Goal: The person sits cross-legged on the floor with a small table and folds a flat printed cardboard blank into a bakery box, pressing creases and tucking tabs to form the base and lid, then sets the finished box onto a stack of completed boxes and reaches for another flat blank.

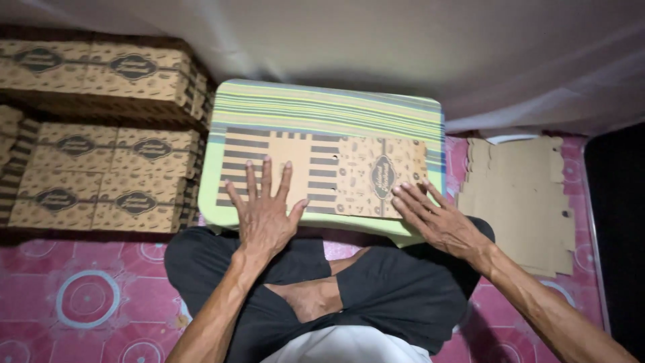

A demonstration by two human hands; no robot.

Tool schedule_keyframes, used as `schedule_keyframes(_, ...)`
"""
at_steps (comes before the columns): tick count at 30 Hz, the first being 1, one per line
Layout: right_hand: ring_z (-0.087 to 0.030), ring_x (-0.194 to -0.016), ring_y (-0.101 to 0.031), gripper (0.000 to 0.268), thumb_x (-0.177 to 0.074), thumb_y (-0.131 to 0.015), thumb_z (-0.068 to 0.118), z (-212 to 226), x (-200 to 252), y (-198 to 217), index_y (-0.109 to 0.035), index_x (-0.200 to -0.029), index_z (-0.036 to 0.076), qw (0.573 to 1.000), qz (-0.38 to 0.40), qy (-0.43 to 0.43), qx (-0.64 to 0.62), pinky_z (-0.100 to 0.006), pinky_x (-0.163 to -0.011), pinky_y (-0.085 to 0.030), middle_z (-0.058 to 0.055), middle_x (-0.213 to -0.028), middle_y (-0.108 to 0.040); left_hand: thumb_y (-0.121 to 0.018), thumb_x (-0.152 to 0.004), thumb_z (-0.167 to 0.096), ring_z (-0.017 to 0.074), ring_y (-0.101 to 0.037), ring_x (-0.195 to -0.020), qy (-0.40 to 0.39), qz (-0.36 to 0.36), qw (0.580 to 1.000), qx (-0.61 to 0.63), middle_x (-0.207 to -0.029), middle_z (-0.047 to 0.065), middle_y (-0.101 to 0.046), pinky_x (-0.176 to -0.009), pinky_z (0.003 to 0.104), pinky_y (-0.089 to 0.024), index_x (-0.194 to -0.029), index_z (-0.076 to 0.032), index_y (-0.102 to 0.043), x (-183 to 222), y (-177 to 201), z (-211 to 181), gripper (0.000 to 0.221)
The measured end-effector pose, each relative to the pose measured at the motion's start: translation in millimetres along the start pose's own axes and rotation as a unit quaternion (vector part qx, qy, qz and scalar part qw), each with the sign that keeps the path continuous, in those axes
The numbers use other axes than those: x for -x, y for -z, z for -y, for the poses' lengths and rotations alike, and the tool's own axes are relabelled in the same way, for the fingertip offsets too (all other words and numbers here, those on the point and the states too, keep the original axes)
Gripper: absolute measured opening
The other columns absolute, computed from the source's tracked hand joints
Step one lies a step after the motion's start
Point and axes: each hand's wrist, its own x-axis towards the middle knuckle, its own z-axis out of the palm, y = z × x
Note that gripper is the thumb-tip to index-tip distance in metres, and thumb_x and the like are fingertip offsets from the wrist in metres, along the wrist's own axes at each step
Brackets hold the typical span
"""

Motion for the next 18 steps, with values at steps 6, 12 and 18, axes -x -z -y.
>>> schedule_keyframes(6, -0.032, -0.148, -0.039, 0.053, -0.103, -0.035, 0.017, 0, 10, -1, -0.040, -0.155, 0.008, 0.998, -0.012, -0.038, -0.046, -0.051, -0.127, -0.023, -0.015, -0.159, -0.042, -0.042, -0.100, -0.060, 0.0546, -0.017, -0.150, -0.008, -0.029, 0.999, 0.013, -0.165, 0.026, -0.026, -0.105, 0.083, -0.009, -0.161, -0.019, -0.034, 0, -7, 1, 0.073)
schedule_keyframes(12, -0.031, -0.152, -0.030, 0.068, -0.098, -0.040, 0.055, 6, 0, -13, -0.040, -0.154, 0.017, 0.996, -0.007, -0.074, -0.056, -0.059, -0.128, -0.008, -0.012, -0.163, -0.035, -0.040, -0.100, -0.060, 0.0539, -0.013, -0.151, -0.003, -0.024, 1.000, 0.009, -0.167, 0.024, -0.022, -0.105, 0.083, -0.006, -0.162, -0.021, -0.028, 0, -13, 1, 0.075)
schedule_keyframes(18, -0.035, -0.147, -0.039, 0.061, -0.100, -0.054, 0.051, 8, -68, -44, -0.050, -0.150, 0.015, 0.961, -0.083, -0.255, -0.071, -0.060, -0.121, -0.019, -0.016, -0.154, -0.047, -0.039, -0.099, -0.064, 0.0505, -0.019, -0.152, 0.014, 0.004, 1.000, -0.016, -0.165, 0.023, -0.031, -0.108, 0.081, -0.006, -0.161, -0.023, -0.034, -1, -10, -2, 0.074)
